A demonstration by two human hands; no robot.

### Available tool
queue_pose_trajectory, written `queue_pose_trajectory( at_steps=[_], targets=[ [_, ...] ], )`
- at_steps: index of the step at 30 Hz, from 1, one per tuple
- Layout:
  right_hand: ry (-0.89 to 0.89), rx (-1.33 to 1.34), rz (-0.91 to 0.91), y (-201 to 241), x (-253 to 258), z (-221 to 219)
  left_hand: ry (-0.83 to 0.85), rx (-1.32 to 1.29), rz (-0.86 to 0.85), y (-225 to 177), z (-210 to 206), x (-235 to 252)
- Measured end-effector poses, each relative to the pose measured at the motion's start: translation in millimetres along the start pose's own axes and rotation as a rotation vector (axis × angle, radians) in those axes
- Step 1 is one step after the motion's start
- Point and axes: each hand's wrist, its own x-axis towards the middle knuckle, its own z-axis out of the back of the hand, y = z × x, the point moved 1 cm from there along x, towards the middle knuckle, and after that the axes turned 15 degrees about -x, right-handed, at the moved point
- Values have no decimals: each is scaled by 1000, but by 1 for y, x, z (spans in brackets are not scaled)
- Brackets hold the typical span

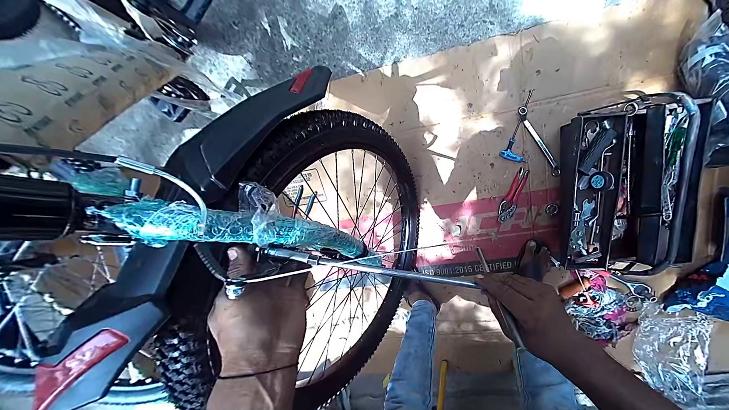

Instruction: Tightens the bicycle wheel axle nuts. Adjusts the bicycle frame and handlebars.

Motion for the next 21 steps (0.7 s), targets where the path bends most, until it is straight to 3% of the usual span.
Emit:
queue_pose_trajectory(
  at_steps=[4, 7, 13, 16, 19, 21],
  targets=[
    [32, 94, -98, -4, 4, -25, -95, -83, -29, 5, -15, -6],
    [16, 150, -120, -8, 7, -27, -128, 11, -5, 4, -14, -7],
    [-84, -50, -6, 11, 9, 22, -222, 60, 56, 0, -20, -13],
    [-134, -77, 29, 24, 9, 37, -178, 9, 34, 5, -13, -7],
    [-168, -17, -35, 17, 11, 24, -15, -93, 58, 1, 1, -3],
    [-152, 57, -81, 10, 14, 16, -20, -71, 8, 2, 3, -4]
  ],
)
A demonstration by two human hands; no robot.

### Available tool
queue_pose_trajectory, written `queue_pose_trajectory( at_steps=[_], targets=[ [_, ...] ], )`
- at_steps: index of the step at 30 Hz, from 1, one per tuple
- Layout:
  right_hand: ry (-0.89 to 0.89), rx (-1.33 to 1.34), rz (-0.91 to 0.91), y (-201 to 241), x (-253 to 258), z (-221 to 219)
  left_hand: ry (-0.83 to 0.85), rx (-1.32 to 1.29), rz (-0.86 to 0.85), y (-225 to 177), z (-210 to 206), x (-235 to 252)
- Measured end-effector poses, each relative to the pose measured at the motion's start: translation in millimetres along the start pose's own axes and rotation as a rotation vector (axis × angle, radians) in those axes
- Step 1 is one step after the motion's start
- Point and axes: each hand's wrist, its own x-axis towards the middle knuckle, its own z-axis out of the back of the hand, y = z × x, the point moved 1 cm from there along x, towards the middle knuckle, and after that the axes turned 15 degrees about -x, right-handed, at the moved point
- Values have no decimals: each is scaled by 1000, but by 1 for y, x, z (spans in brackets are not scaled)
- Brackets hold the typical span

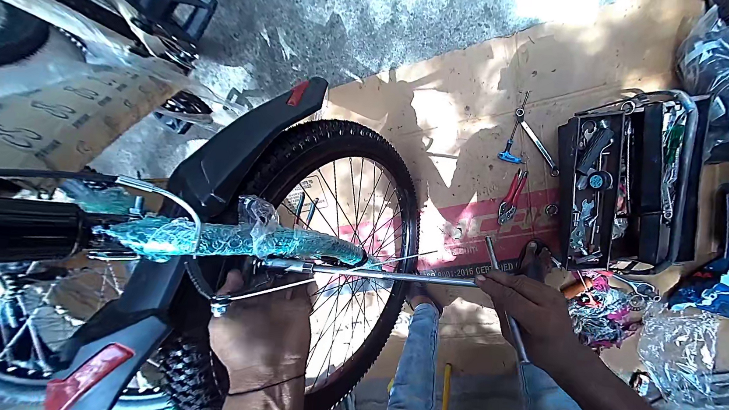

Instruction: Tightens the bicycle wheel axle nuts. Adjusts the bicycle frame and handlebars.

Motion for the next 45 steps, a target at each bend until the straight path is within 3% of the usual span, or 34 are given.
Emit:
queue_pose_trajectory(
  at_steps=[4, 8, 15, 20, 25, 39, 45],
  targets=[
    [0, -36, 78, -3, 8, 7, -60, 21, -98, 8, -8, 2],
    [-5, -46, 117, 9, -4, 16, -31, 36, -31, 4, -6, -3],
    [7, -41, 25, -17, -12, -27, 128, -55, -29, 6, 3, 8],
    [1, -132, 76, -41, 13, -45, 79, -26, -17, -1, -3, 2],
    [39, -144, 187, -38, 8, -33, 81, -82, -63, 4, -5, 3],
    [28, -86, 184, -36, 2, -18, 50, -36, -52, 0, -5, 4],
    [132, 201, -92, -35, 4, -21, 46, -44, -74, 0, -4, 6]
  ],
)
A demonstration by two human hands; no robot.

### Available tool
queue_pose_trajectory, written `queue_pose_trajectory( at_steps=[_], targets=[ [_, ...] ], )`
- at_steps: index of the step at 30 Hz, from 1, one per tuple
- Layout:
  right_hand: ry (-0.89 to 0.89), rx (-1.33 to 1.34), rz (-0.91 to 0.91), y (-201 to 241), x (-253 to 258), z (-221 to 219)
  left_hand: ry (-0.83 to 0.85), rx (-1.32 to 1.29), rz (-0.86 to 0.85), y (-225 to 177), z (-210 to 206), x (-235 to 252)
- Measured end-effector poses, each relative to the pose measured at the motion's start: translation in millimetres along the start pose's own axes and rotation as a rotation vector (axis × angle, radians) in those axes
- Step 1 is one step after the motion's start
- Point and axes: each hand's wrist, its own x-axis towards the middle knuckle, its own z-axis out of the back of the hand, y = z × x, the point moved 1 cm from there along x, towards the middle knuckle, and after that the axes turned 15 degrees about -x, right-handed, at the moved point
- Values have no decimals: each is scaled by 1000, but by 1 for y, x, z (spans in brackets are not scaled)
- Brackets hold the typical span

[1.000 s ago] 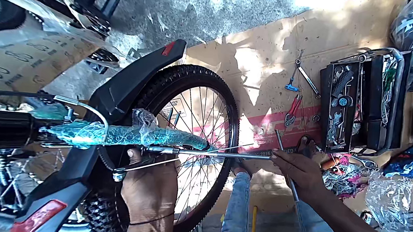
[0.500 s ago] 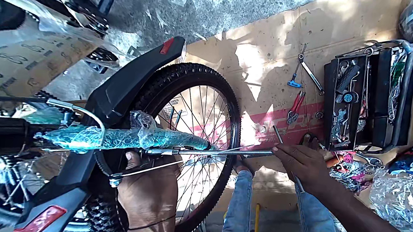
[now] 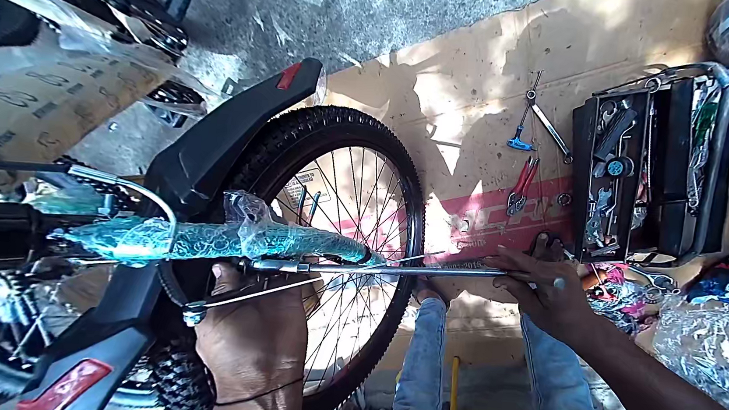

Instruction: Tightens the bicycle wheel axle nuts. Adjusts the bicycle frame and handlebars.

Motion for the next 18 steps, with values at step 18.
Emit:
queue_pose_trajectory(
  at_steps=[18],
  targets=[
    [171, 596, -419, 16, -18, 14, -85, -122, 23, 1, -5, -1]
  ],
)
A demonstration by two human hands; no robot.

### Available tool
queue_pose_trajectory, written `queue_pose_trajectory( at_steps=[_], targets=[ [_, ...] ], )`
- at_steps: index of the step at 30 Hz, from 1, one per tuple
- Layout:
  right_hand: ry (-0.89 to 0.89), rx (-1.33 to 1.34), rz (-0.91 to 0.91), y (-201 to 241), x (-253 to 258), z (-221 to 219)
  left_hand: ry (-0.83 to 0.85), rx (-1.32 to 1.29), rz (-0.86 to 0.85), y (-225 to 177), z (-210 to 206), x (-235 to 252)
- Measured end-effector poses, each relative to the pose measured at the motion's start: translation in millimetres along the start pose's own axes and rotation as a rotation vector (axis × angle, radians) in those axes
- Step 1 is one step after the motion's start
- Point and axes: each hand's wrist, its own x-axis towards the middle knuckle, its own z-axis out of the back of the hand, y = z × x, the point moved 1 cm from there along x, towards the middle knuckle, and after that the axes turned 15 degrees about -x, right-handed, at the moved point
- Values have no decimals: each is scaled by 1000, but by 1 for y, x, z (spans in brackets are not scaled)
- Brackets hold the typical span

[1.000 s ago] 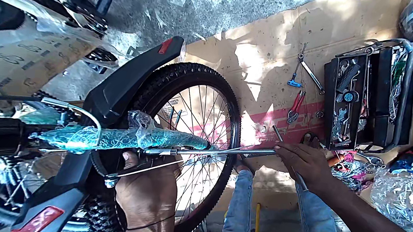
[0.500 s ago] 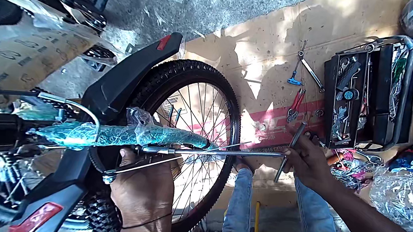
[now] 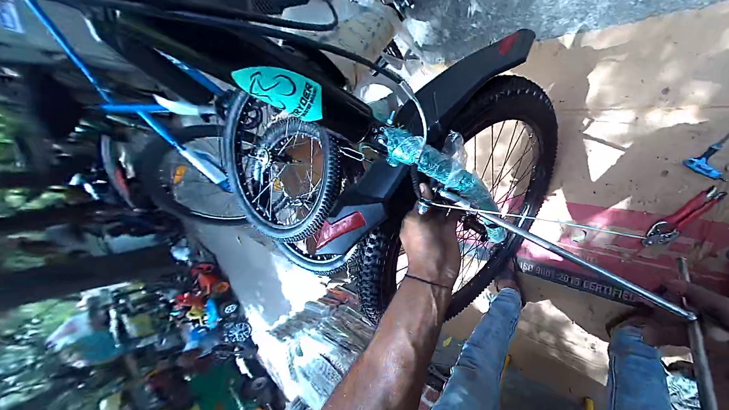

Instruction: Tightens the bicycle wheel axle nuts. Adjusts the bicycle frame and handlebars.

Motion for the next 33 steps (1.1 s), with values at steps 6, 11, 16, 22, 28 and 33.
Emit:
queue_pose_trajectory(
  at_steps=[6, 11, 16, 22, 28, 33],
  targets=[
    [226, -662, 287, -24, -2, 22, 5, 10, 10, -2, 2, -1],
    [83, -1038, 459, -21, 20, 27, -38, 17, 11, -2, -2, -3],
    [-16, -1129, 609, -25, 30, 26, -31, 14, -3, 0, -2, -4],
    [-139, -1128, 652, -30, 26, 25, -37, 1, -10, 0, -2, -3],
    [-217, -1036, 621, -47, 16, 18, -35, 6, -6, 0, -1, -2],
    [-174, -1013, 623, -43, 13, 13, -34, 12, 6, -1, -3, -3]
  ],
)
